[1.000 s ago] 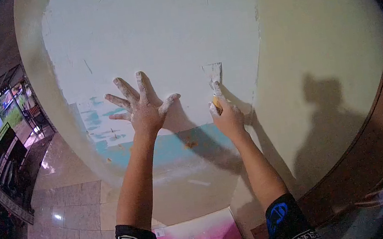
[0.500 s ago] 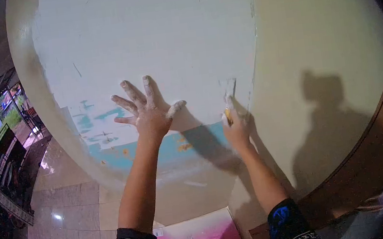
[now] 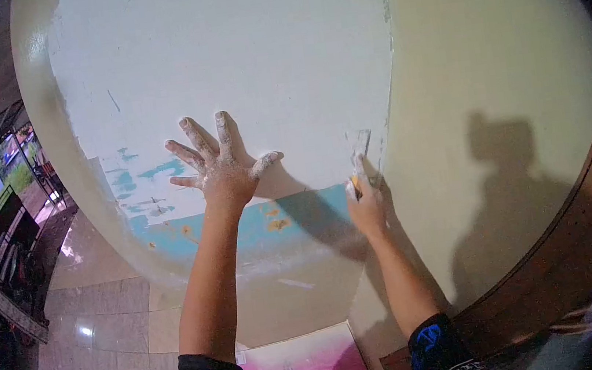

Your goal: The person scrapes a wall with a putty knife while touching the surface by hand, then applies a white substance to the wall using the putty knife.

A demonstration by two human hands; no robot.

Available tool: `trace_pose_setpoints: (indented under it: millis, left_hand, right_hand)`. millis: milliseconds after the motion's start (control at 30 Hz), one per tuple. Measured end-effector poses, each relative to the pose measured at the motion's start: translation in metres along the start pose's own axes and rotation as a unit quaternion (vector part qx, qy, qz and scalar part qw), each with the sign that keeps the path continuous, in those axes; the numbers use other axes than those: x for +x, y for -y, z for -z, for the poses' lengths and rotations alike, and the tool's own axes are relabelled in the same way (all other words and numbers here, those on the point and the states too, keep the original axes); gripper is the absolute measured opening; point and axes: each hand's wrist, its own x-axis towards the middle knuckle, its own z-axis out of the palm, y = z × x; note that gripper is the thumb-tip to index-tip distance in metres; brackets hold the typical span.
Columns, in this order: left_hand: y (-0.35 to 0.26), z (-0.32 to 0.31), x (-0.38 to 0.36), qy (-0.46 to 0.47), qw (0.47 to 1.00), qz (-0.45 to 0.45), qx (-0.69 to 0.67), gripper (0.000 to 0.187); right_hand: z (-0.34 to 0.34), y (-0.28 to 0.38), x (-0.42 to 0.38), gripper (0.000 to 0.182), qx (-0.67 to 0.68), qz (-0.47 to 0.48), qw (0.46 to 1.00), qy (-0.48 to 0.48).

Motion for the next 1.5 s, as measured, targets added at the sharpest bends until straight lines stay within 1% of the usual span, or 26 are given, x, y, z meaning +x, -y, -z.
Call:
trace_pose_setpoints:
  millis: [100,167,200,233,300,333,367,433,467,567,600,700,733,767,833,867,967,1000,1033,1100,1233,1300,1333,1400,1433,1500]
  left_hand:
    - [-0.001,0.002,-0.003,0.01,1.0,-0.001,0.0,0.133]
    - [-0.005,0.01,-0.003,0.024,1.0,0.01,-0.014,0.134]
    - [-0.007,0.013,-0.006,-0.005,1.0,0.0,-0.013,0.126]
    - [-0.007,0.013,-0.007,-0.003,1.0,0.0,-0.015,0.126]
    - [-0.007,0.013,-0.005,-0.005,1.0,0.002,-0.012,0.127]
    - [-0.002,0.002,-0.002,-0.066,0.997,-0.033,0.005,0.127]
    - [0.003,-0.008,0.001,-0.07,0.997,-0.03,0.004,0.127]
    - [0.002,-0.003,0.0,-0.014,1.0,-0.008,0.013,0.135]
    - [-0.005,0.01,-0.002,0.024,1.0,0.013,0.005,0.136]
    - [-0.003,0.004,-0.001,0.006,1.0,0.017,0.008,0.138]
    - [-0.006,0.009,-0.002,0.015,1.0,0.022,0.004,0.138]
    - [-0.009,0.017,-0.002,0.041,0.999,0.029,-0.007,0.137]
    - [-0.003,0.006,-0.002,0.024,1.0,0.015,0.011,0.136]
    - [0.001,0.002,0.0,0.022,1.0,0.016,0.011,0.136]
    - [0.002,-0.002,0.001,-0.006,1.0,-0.005,0.003,0.135]
    - [0.0,0.0,0.0,0.002,1.0,0.007,0.002,0.135]
    - [-0.006,0.01,0.0,0.03,0.999,0.027,0.016,0.135]
    - [-0.01,0.017,0.0,0.05,0.998,0.039,0.015,0.137]
    - [-0.011,0.018,0.001,0.049,0.998,0.041,0.014,0.137]
    - [-0.012,0.019,0.0,0.055,0.998,0.039,0.006,0.139]
    - [-0.005,0.01,0.001,0.028,0.999,0.021,0.025,0.138]
    - [-0.006,0.009,0.0,0.034,0.999,0.021,0.012,0.136]
    - [-0.004,0.006,0.0,0.017,1.0,0.017,0.011,0.136]
    - [-0.006,0.009,-0.001,0.021,0.999,0.027,0.012,0.137]
    - [-0.006,0.008,-0.002,0.023,0.999,0.029,0.013,0.137]
    - [-0.005,0.007,-0.004,-0.012,1.0,0.013,0.009,0.127]
  right_hand:
    - [0.047,0.045,0.049,0.053,0.025,-0.036,0.999,-0.016]
    - [0.066,0.054,0.076,0.056,0.038,-0.222,0.962,0.156]
    - [0.064,0.056,0.068,0.049,0.043,-0.207,0.972,0.105]
    - [0.054,0.044,0.052,0.049,0.041,-0.208,0.972,0.106]
    - [0.015,0.002,0.012,0.047,-0.026,-0.065,0.998,0.0]
    - [0.014,0.002,0.006,0.045,-0.092,0.05,0.991,-0.082]
    - [0.015,0.0,0.01,0.045,-0.09,0.055,0.991,-0.083]
    - [0.05,0.038,0.03,0.041,0.056,-0.155,0.984,0.075]
    - [0.065,0.051,0.046,0.043,0.059,-0.158,0.983,0.079]
    - [0.054,0.025,0.052,0.052,0.034,-0.141,0.984,0.099]
    - [0.052,0.023,0.036,0.06,0.043,-0.07,0.996,0.044]
    - [0.028,0.004,-0.011,0.062,-0.008,-0.08,0.994,0.07]
    - [0.024,0.001,-0.011,0.064,-0.105,0.012,0.994,-0.005]
    - [0.022,-0.005,-0.009,0.064,-0.103,0.013,0.995,-0.006]
    - [0.049,0.026,0.018,0.054,0.054,-0.098,0.993,0.049]
    - [0.055,0.023,0.036,0.059,0.021,-0.165,0.978,0.124]
    - [0.062,0.027,0.056,0.06,0.02,-0.157,0.978,0.132]
    - [0.052,0.025,0.043,0.037,0.055,-0.101,0.993,0.034]
    - [0.043,0.023,0.023,0.037,0.055,-0.1,0.993,0.035]
    - [0.029,0.016,-0.015,0.059,-0.025,-0.071,0.997,0.018]
    - [0.028,0.012,-0.012,0.059,0.019,-0.043,0.999,0.019]
    - [0.054,0.028,0.03,0.06,0.026,-0.174,0.972,0.159]
    - [0.056,0.03,0.038,0.06,0.027,-0.173,0.971,0.161]
    - [0.056,0.031,0.044,0.061,0.054,-0.147,0.981,0.118]
    - [0.048,0.025,0.033,0.061,0.055,-0.147,0.98,0.121]
    - [0.023,0.004,-0.012,0.059,0.025,-0.097,0.993,0.062]
